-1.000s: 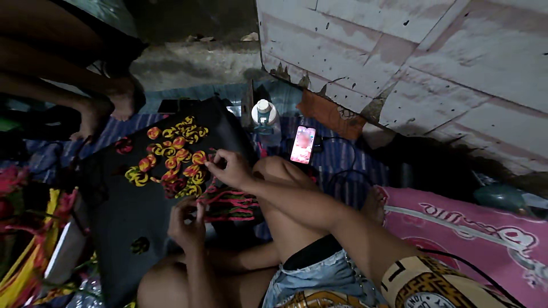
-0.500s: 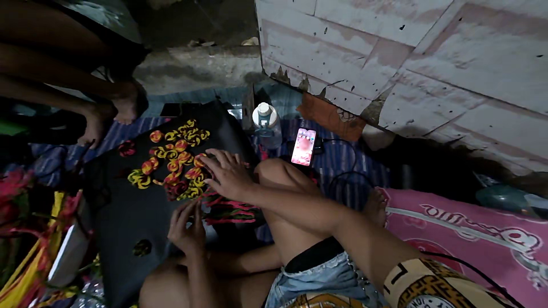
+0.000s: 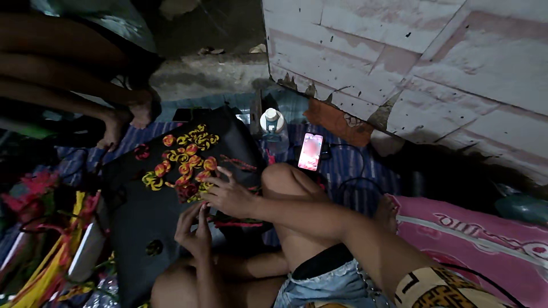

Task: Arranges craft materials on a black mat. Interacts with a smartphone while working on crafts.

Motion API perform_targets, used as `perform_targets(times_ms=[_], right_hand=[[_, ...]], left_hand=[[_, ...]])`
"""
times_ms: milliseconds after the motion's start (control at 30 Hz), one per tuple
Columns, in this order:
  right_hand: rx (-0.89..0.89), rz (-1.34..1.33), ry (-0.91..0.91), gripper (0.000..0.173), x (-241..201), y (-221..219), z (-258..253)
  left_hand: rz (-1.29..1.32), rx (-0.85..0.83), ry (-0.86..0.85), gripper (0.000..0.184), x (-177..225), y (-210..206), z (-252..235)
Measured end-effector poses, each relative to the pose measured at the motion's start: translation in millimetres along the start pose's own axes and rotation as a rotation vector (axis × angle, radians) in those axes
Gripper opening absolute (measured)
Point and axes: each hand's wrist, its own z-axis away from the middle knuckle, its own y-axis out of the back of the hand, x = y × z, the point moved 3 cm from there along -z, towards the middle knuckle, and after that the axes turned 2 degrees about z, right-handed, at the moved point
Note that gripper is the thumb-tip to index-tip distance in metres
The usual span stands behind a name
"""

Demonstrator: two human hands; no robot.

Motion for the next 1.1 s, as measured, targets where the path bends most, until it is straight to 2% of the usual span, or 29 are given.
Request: perform_targets(times_ms=[167,233,300,467,567,700,800,867,933,1033,1100], right_hand=[[-0.191,-0.263,-0.153,0.027,7,8,1],[-0.241,-0.384,-0.268,0.030,9,13,0],[-0.208,-0.493,-0.349,0.028,11,12,0],[-0.279,-0.819,-0.490,0.027,12,4,1],[-0.309,-0.904,-0.470,0.028,13,0,1],[-0.229,-0.999,-0.571,0.024,12,2,1],[-0.178,-0.954,-0.493,0.017,13,6,2],[-0.170,-0.859,-0.311,0.018,17,7,4],[-0.232,-0.642,-0.168,0.022,23,9,6],[-0.438,-0.265,-0.113,0.027,17,17,5],[-0.554,-0.083,-0.148,0.030,8,18,5]], left_hand=[[0.086,0.049,0.062,0.019,3,-2,-1],[0.217,0.106,0.153,0.015,0,-3,-1],[0.375,0.136,0.293,0.012,-2,-4,-3],[0.599,0.102,0.554,0.019,-10,-10,3],[0.708,0.076,0.563,0.023,-11,-15,4],[0.723,0.045,0.534,0.025,-12,-17,4],[0.730,0.051,0.533,0.021,-14,-15,4],[0.765,-0.005,0.530,0.016,-15,-11,5],[0.766,-0.119,0.547,0.013,-18,-3,4],[0.518,-0.271,0.457,0.009,-20,8,-2],[0.272,-0.273,0.310,0.010,-17,6,-2]])
